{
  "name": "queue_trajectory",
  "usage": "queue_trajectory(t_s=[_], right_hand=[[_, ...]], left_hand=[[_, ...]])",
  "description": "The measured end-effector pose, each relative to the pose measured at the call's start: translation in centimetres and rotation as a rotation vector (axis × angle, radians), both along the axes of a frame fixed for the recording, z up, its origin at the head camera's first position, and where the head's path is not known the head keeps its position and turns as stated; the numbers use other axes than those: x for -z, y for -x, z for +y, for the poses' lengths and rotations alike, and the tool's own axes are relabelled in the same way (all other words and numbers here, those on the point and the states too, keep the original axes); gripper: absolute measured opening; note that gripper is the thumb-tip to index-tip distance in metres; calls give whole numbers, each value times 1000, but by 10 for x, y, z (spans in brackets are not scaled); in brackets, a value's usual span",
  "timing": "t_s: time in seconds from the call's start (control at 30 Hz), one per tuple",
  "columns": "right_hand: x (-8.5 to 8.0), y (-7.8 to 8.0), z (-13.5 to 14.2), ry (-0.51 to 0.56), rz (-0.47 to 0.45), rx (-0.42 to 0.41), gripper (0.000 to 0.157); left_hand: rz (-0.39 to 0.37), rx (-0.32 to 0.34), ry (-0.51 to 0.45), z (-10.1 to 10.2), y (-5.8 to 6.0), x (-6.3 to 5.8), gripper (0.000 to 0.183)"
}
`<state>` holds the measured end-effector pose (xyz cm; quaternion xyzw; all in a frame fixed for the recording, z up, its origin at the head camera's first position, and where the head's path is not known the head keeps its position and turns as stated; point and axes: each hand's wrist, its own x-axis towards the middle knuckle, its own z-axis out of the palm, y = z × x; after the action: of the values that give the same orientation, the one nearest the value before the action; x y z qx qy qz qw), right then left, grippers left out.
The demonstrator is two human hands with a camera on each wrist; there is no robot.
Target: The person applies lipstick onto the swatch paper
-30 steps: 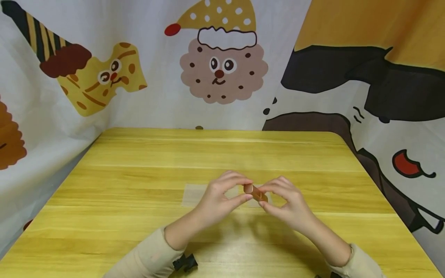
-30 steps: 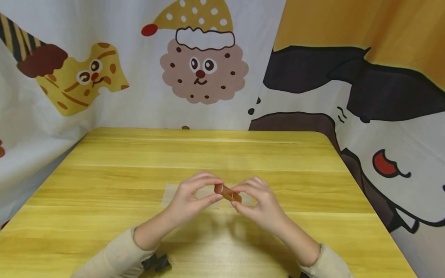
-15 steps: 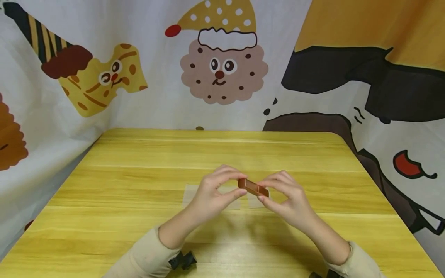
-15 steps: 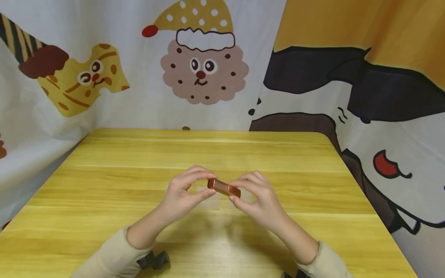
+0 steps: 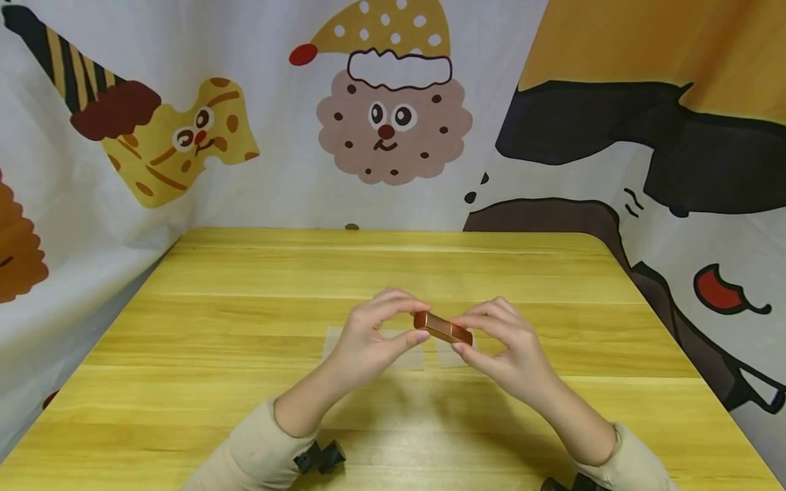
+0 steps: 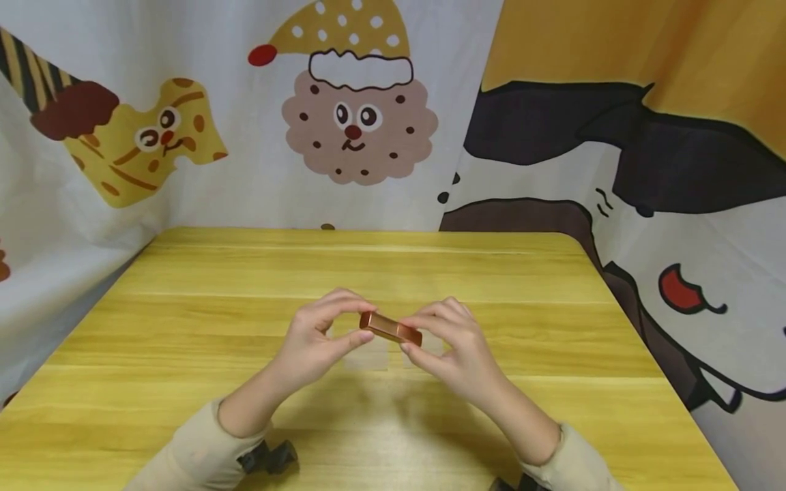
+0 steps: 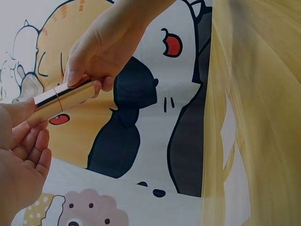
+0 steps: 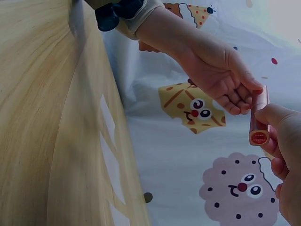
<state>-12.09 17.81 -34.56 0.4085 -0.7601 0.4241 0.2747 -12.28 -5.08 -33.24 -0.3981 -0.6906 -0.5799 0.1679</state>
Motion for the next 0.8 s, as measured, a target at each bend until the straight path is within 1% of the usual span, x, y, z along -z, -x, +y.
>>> queue_trajectory(t_s=[0.07, 0.13, 0.23, 0.3, 0.33, 0.37, 0.43, 0.53, 0.6, 0.7, 0.8], right_hand=[[1, 1, 1, -3, 3, 1, 28], [2, 3, 3, 8, 9, 9, 29], [3, 8, 8, 41, 15, 35, 31], [4, 10, 12, 60, 11, 55, 27], [4, 11, 13, 64, 7, 61, 24], [4, 11, 13, 62, 1, 66, 20], [4, 11, 13, 53, -11, 68, 17], [4, 10, 14, 40, -19, 64, 18], [4, 9, 13, 40, -18, 61, 17], [4, 9, 13, 44, -12, 58, 21], [3, 9, 13, 43, -13, 60, 19]], left_hand=[[-2, -3, -8, -3, 1, -1, 27], [-13, -9, -60, -9, 4, -5, 27], [-19, -32, -228, -27, 11, -15, 27], [2, -52, -337, -42, 16, -23, 28], [15, -62, -372, -48, 18, -26, 30], [32, -74, -388, -54, 19, -29, 33], [58, -93, -388, -61, 20, -32, 37], [78, -111, -375, -65, 21, -35, 39], [82, -127, -373, -66, 22, -36, 40], [85, -144, -376, -69, 24, -36, 41], [90, -162, -375, -74, 26, -35, 41]])
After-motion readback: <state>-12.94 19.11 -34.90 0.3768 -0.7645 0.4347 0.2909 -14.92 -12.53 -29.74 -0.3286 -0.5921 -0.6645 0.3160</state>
